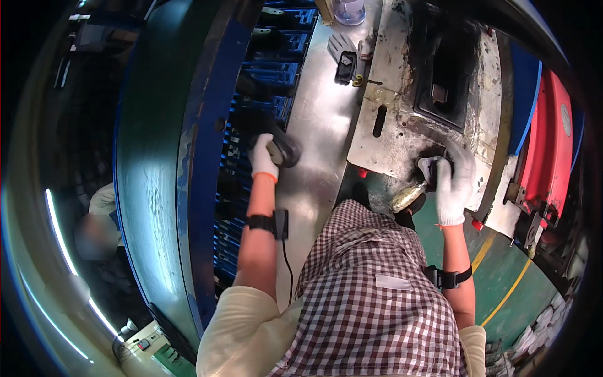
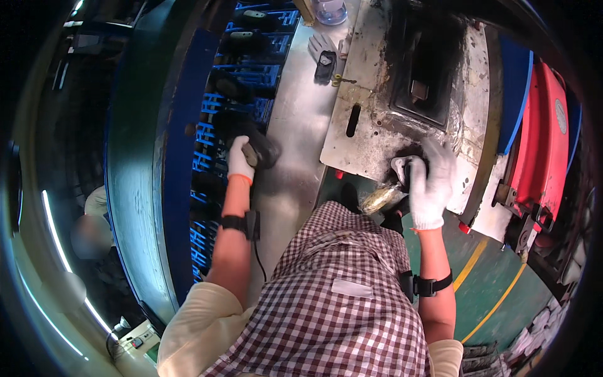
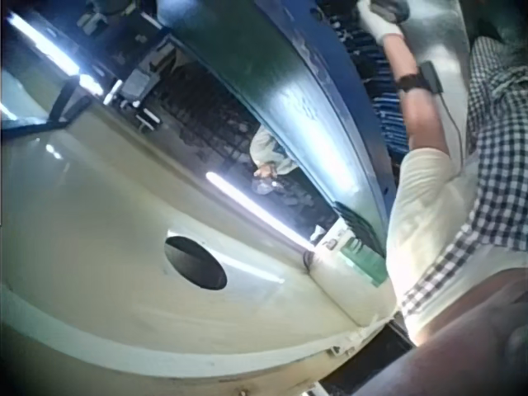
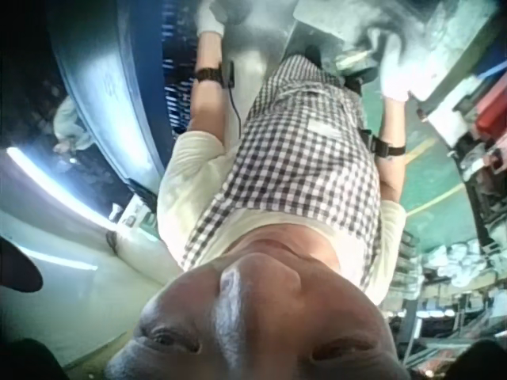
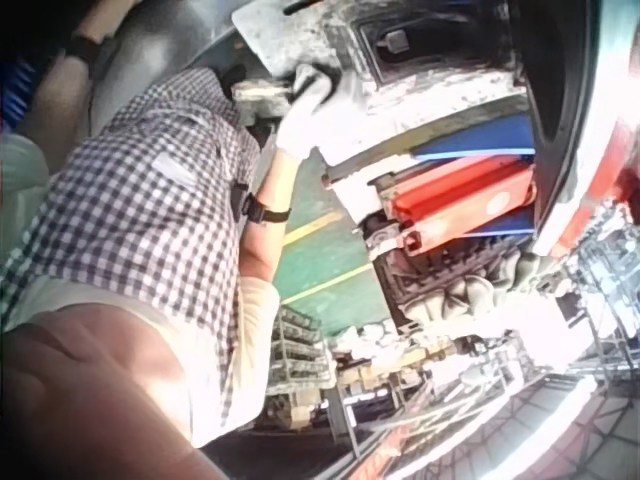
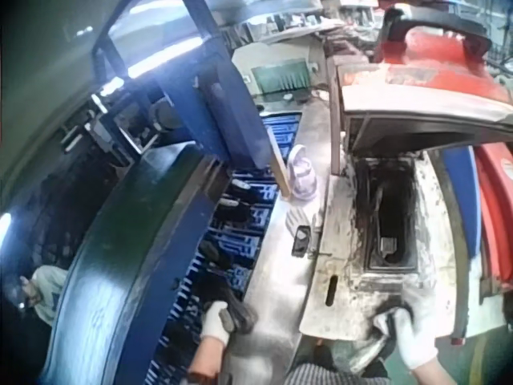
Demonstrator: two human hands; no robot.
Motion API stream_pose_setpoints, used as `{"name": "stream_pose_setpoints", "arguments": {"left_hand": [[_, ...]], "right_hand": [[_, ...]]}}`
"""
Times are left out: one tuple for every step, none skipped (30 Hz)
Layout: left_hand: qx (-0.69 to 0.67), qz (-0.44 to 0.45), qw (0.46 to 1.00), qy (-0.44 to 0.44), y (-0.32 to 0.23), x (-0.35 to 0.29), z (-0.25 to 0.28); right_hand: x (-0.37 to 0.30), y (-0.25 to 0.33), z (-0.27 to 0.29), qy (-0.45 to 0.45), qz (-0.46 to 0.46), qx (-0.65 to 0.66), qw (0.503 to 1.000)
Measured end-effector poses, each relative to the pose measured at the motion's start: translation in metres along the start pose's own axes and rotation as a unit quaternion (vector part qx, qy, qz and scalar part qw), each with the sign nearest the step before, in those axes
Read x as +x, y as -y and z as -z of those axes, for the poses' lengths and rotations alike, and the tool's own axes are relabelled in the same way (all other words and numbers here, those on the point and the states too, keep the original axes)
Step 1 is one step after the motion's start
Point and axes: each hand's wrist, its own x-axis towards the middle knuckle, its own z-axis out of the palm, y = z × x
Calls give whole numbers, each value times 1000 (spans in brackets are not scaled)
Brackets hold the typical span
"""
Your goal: Operating an industrial shoe pressing machine to shape and process footwear.
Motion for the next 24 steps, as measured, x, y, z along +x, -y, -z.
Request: {"name": "stream_pose_setpoints", "arguments": {"left_hand": [[26, -44, 998, -39, -2, 37, 22], [53, -87, 992, -74, -9, 69, 36], [94, -122, 980, -123, -16, 88, 32], [133, -159, 963, -172, -25, 103, 27], [166, -208, 950, -162, -33, 116, 23], [198, -256, 934, -153, -40, 130, 26], [300, -278, 899, -155, -49, 145, 38], [303, -278, 898, -160, -48, 156, 49], [401, -224, 865, -202, -41, 161, 46], [494, -170, 817, -243, -36, 160, 42], [518, -177, 812, -203, -33, 155, 45], [522, -171, 809, -209, -31, 152, 52], [531, -207, 790, -225, -34, 150, 60], [540, -241, 769, -243, -34, 144, 72], [571, -222, 763, -204, -24, 109, 35], [628, -236, 669, -321, -23, 104, 64], [637, -188, 650, -370, -22, 92, 69], [643, -141, 628, -415, -20, 77, 73], [606, -83, 634, -473, -16, 72, 92], [565, -26, 636, -525, -11, 74, 112], [471, 16, 718, -512, -3, 85, 154], [470, 20, 716, -515, 3, 97, 190], [414, -6, 800, -434, 9, 110, 219], [352, -31, 870, -343, 16, 123, 241]], "right_hand": [[-5, -1, -2, -21, -30, -3, 999], [-10, -10, -4, -26, -44, -12, 999], [-17, -17, -7, -31, -56, -16, 998], [-21, -22, -10, -36, -66, -18, 997], [-23, -28, -13, -38, -70, -24, 996], [-28, -34, -16, -57, -64, -11, 996], [-29, -36, -20, -72, -55, 10, 996], [-30, -38, -23, -68, -56, 14, 996], [-32, -40, -24, -65, -69, 29, 995], [-32, -42, -25, -61, -81, 47, 994], [-33, -44, -27, -54, -94, 42, 993], [-33, -42, -24, -46, -97, 45, 993], [-29, -40, -24, -43, -87, 51, 994], [-27, -41, -25, -40, -78, 59, 994], [-35, -50, -23, -53, -90, 14, 994], [-31, -43, -24, -50, -87, 38, 994], [-33, -49, -23, -51, -96, 27, 994], [-36, -56, -22, -55, -106, 14, 993], [-36, -55, -24, -62, -106, 27, 992], [-36, -54, -24, -58, -106, 25, 992], [-35, -52, -22, -53, -107, 25, 993], [-35, -52, -22, -48, -109, 24, 993], [-35, -53, -22, -49, -112, 25, 992], [-35, -53, -23, -47, -114, 20, 992]]}}
